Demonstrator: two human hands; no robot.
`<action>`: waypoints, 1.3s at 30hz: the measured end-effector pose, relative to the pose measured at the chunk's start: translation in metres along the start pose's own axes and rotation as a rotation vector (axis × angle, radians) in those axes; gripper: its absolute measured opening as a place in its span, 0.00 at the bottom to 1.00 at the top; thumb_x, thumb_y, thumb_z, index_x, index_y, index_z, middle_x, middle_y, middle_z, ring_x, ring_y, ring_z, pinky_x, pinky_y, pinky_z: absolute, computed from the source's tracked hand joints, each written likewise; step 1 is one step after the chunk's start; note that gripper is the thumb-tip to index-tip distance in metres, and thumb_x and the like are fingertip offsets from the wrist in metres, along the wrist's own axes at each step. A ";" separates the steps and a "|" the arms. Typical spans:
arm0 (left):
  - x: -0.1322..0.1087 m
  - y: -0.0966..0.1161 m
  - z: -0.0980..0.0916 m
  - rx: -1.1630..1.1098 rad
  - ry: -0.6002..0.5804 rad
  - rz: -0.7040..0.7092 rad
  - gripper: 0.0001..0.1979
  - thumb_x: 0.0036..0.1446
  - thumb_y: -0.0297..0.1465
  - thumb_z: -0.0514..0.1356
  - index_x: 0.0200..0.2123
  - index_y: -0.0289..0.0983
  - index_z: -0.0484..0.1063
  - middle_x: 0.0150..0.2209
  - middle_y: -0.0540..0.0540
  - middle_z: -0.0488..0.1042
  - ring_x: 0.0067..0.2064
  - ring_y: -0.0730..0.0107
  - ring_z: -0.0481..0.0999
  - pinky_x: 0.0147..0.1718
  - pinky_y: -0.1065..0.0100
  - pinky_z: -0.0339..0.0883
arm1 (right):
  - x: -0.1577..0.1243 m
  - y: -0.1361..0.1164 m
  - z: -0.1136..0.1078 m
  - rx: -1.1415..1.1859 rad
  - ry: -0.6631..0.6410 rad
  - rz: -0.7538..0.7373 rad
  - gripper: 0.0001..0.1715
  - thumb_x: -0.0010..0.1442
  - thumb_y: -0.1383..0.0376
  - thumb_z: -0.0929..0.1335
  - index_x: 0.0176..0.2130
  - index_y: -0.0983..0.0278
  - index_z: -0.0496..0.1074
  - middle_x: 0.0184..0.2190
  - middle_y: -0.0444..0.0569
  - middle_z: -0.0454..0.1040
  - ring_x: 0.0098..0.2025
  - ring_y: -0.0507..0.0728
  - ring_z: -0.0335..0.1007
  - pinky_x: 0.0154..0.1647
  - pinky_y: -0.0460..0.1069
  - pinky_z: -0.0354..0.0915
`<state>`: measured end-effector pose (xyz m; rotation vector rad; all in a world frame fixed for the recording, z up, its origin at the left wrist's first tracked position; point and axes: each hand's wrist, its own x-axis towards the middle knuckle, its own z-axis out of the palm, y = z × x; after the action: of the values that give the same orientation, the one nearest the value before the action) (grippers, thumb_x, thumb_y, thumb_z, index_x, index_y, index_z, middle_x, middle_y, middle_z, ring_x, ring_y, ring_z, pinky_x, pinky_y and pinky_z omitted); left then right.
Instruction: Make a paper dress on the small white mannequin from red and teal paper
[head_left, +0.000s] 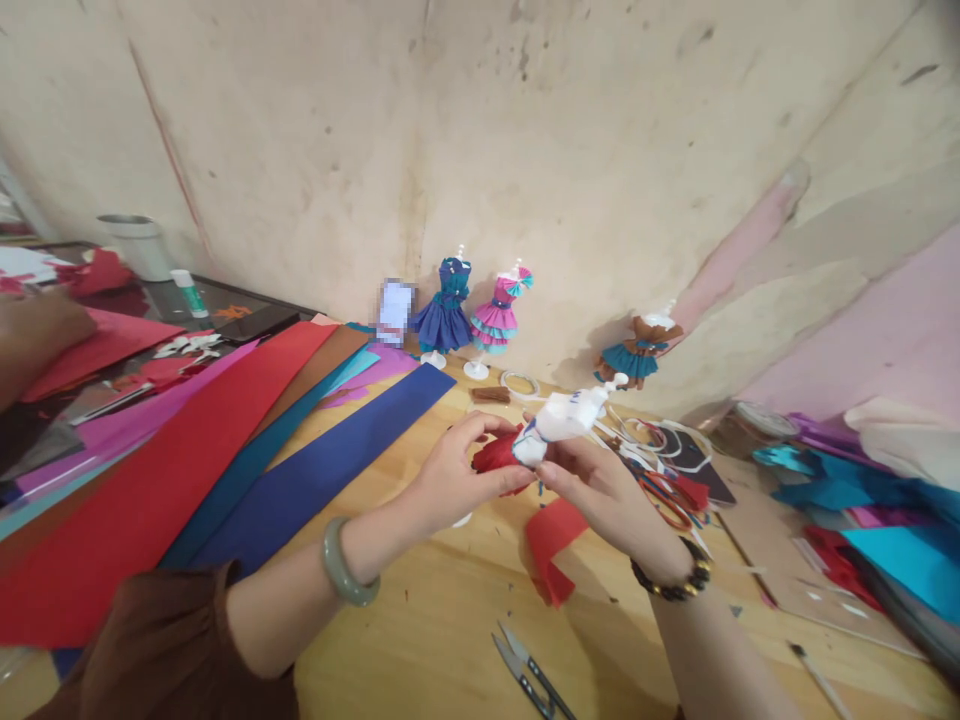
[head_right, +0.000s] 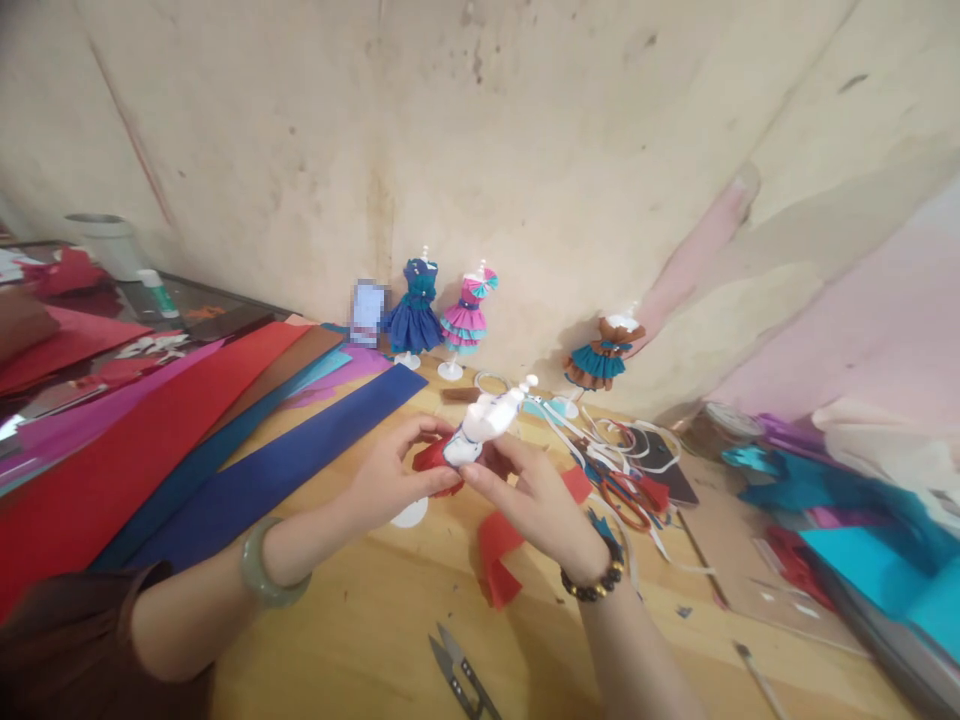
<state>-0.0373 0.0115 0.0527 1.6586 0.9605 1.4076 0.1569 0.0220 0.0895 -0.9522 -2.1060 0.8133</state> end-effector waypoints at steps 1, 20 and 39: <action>-0.001 0.000 0.001 -0.002 -0.001 -0.006 0.21 0.48 0.38 0.71 0.44 0.38 0.72 0.46 0.43 0.75 0.49 0.59 0.75 0.49 0.59 0.68 | -0.001 -0.001 -0.001 -0.083 0.017 -0.015 0.20 0.64 0.49 0.66 0.36 0.62 0.74 0.27 0.45 0.71 0.29 0.54 0.64 0.29 0.48 0.62; 0.001 -0.009 0.003 -0.068 -0.085 -0.140 0.45 0.48 0.37 0.71 0.67 0.42 0.56 0.63 0.34 0.63 0.62 0.48 0.66 0.56 0.49 0.63 | 0.006 0.026 -0.013 0.478 0.388 0.134 0.23 0.50 0.54 0.77 0.43 0.61 0.76 0.46 0.54 0.80 0.49 0.64 0.75 0.53 0.59 0.68; 0.009 0.003 -0.005 -0.352 -0.136 -0.328 0.22 0.45 0.42 0.72 0.40 0.35 0.78 0.40 0.42 0.81 0.39 0.63 0.79 0.41 0.61 0.70 | 0.003 0.003 0.000 0.408 0.246 -0.028 0.26 0.59 0.54 0.73 0.55 0.57 0.70 0.49 0.52 0.78 0.49 0.60 0.75 0.47 0.54 0.73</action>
<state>-0.0414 0.0184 0.0594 1.2543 0.8098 1.1497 0.1558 0.0261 0.0883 -0.7567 -1.6564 1.0073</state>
